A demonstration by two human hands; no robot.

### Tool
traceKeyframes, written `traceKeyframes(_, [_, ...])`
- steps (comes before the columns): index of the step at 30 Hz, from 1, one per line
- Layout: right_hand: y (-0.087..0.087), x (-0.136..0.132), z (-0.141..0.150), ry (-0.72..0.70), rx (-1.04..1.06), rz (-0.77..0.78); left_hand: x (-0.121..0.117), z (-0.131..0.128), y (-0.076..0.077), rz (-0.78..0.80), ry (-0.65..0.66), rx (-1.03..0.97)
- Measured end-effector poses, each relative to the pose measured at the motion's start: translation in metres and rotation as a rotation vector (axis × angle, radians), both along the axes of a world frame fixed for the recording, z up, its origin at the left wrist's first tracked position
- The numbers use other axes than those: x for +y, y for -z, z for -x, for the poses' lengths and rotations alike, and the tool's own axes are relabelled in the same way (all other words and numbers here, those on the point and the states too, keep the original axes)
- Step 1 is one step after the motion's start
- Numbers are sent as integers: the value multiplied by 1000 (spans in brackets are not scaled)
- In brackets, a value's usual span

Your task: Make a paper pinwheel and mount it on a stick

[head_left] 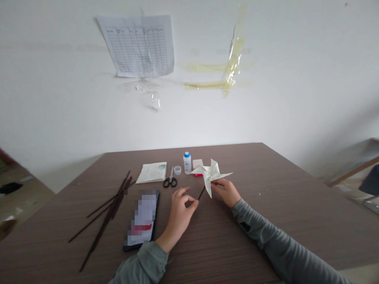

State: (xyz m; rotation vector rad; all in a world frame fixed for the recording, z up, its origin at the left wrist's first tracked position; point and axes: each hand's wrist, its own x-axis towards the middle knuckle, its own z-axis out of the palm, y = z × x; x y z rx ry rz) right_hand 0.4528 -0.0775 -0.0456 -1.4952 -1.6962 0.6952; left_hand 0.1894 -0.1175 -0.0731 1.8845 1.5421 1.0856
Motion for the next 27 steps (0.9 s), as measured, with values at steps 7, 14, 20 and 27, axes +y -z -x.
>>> traceKeyframes(7, [12,5,2,-108,214,-25,-5,-11,3,-34,10,-28])
traceKeyframes(14, [18,7,9,-84,232,-78,-11,-26,-3,-34,2,-9])
traceKeyframes(20, [11,9,5,-80,257,-86,-15,-27,0,-26,30,35])
traceKeyframes(27, [15,-1,13,-76,157,-66,-15,-30,-7,-4,22,24])
